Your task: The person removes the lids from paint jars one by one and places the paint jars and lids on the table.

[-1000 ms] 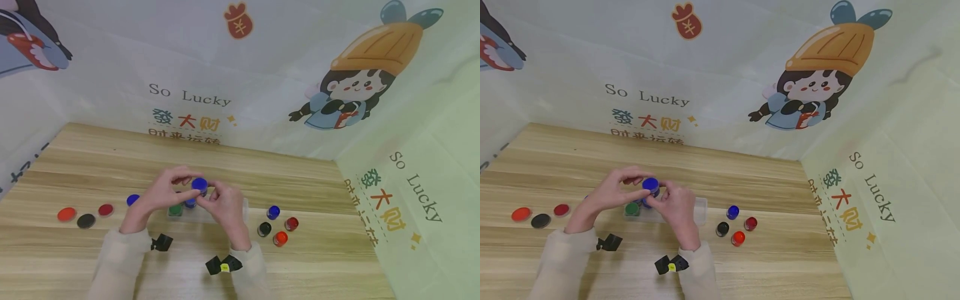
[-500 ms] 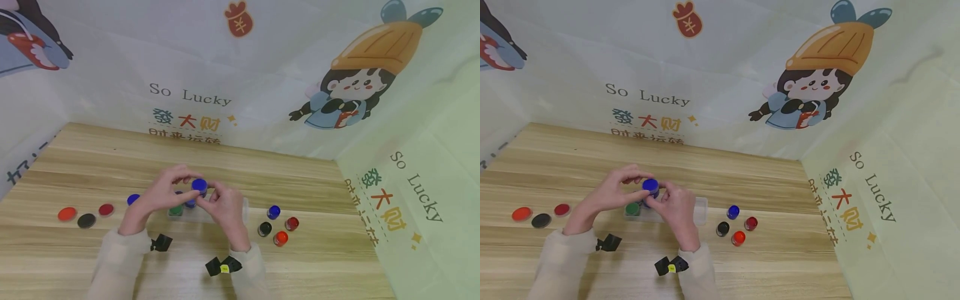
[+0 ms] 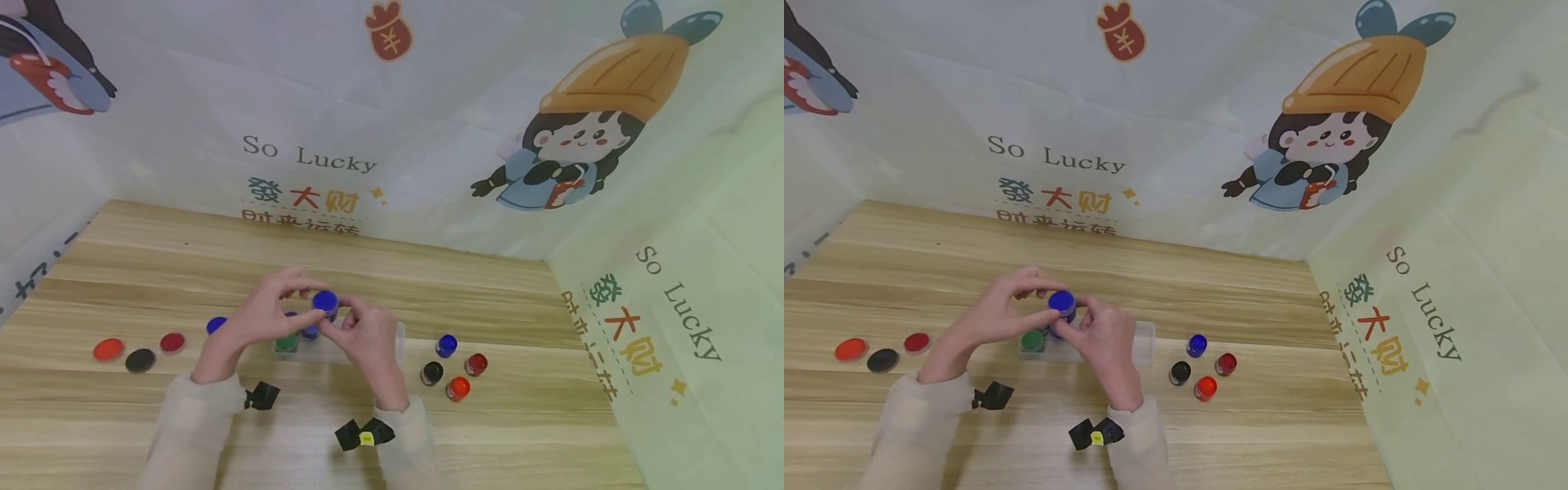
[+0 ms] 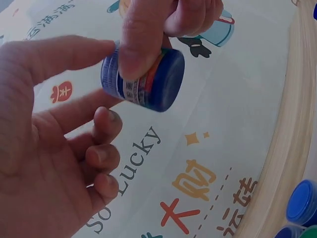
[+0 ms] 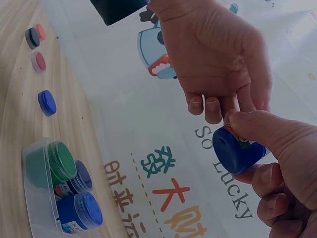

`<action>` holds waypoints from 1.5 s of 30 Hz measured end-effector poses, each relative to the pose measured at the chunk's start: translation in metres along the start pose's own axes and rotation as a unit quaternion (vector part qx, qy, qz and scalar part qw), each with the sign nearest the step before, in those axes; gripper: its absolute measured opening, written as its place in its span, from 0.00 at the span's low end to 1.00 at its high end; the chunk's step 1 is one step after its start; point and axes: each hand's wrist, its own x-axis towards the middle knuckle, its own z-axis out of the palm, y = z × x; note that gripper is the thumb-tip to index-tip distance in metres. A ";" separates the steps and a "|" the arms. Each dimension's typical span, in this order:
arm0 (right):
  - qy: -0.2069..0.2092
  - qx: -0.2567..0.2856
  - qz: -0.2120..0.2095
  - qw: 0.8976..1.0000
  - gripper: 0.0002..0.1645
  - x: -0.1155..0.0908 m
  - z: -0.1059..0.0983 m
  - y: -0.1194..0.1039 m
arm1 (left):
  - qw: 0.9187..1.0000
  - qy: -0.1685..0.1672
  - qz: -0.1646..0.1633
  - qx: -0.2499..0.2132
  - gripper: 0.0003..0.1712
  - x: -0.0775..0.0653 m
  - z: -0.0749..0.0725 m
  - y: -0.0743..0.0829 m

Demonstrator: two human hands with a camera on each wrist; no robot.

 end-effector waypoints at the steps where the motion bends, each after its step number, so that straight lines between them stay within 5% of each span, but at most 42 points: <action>1: -0.001 0.000 0.001 1.000 0.15 0.000 0.000 0.000 | 1.000 0.002 0.003 -0.001 0.17 0.000 0.000 0.000; 8: 0.005 -0.003 -0.001 1.000 0.16 0.000 0.000 0.000 | 1.000 0.001 -0.019 0.009 0.18 0.001 0.001 0.001; 15: 0.006 -0.004 -0.002 1.000 0.14 -0.002 0.002 0.000 | 0.999 -0.018 0.030 -0.024 0.19 0.000 -0.001 -0.005; 22: 0.010 -0.010 0.002 1.000 0.16 -0.003 0.002 -0.001 | 1.000 -0.002 -0.007 0.021 0.18 0.000 0.003 -0.003; 29: -0.002 -0.008 0.021 1.000 0.15 -0.002 0.001 -0.003 | 1.000 -0.010 0.026 -0.004 0.19 -0.003 0.000 -0.006; 37: 0.002 -0.002 0.018 1.000 0.16 -0.004 0.002 -0.003 | 0.999 0.013 -0.009 0.032 0.18 -0.002 0.004 -0.004; 45: 0.000 0.006 0.023 1.000 0.16 -0.004 0.003 -0.002 | 1.000 -0.003 0.002 0.005 0.17 -0.004 -0.002 -0.003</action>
